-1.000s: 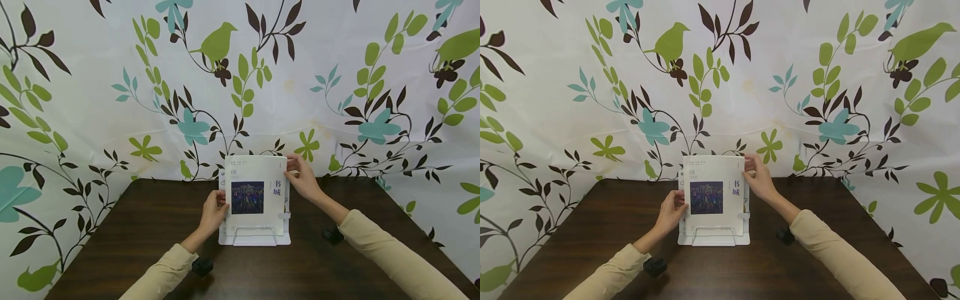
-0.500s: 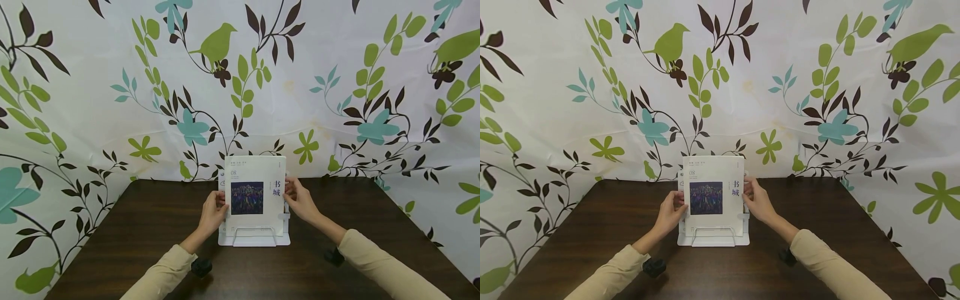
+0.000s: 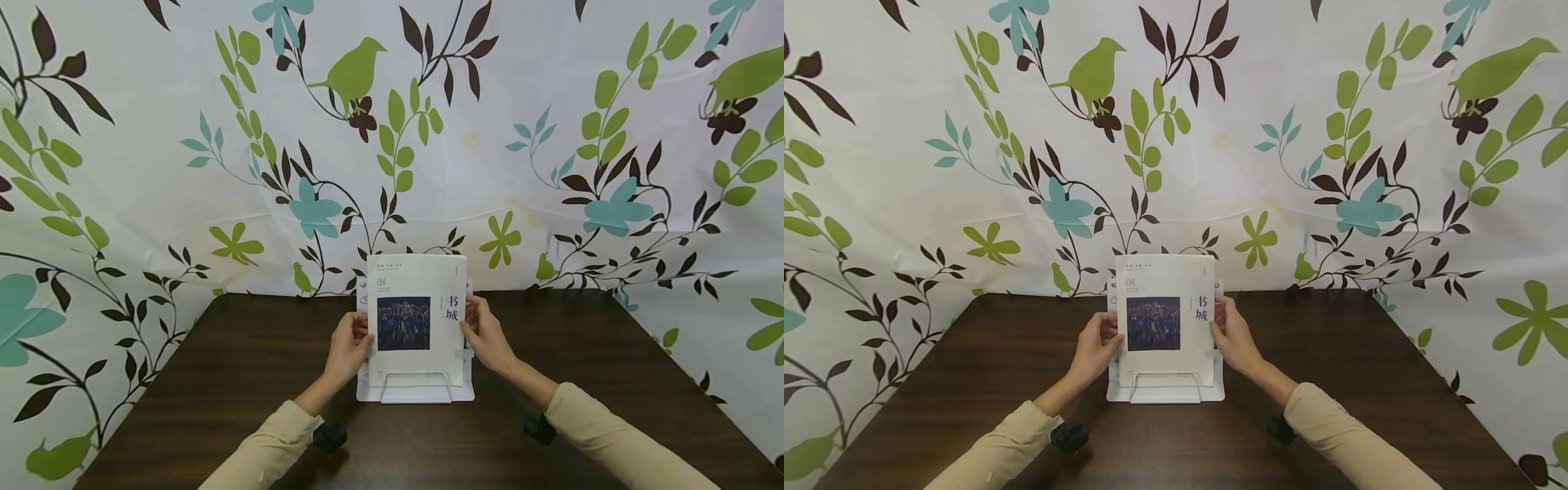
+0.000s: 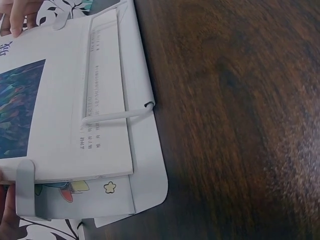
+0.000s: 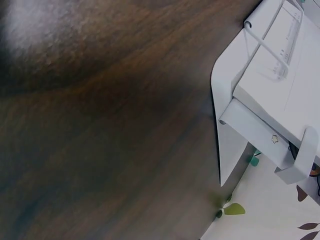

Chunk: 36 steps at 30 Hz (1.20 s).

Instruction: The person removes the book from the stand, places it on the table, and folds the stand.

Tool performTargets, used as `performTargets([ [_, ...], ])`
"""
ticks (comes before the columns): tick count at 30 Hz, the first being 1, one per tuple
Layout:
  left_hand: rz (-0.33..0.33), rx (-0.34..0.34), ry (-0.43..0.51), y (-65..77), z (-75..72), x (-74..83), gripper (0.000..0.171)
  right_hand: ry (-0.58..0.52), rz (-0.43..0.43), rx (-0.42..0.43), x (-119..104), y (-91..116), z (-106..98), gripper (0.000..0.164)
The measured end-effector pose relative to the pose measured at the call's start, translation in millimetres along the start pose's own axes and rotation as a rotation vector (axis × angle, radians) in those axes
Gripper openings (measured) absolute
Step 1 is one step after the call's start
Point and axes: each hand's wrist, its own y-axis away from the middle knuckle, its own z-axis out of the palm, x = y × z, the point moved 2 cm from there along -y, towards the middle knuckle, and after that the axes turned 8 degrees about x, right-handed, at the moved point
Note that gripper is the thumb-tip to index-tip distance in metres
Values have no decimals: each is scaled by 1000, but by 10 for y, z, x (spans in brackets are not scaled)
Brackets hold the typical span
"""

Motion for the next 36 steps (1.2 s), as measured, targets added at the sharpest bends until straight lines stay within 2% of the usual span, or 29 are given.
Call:
performTargets([
  [12,-12,25,8,5,-7,10,28,-3,-68,31,-6,-4,13,39],
  [19,-16,32,61,-27,-17,30,28,22,-95,19,283,-17,60,42],
  [23,3,50,82,-82,-24,79,29,12,-104,18,299,-81,28,41],
  [28,8,69,87,-172,-36,164,29,10,-72,24,191,-174,-26,39],
  [34,43,109,117,-306,-43,291,28,34,-122,77,-165,-307,-149,38],
  [36,68,125,134,-346,-38,342,28,24,-124,85,-203,-346,-184,39],
])
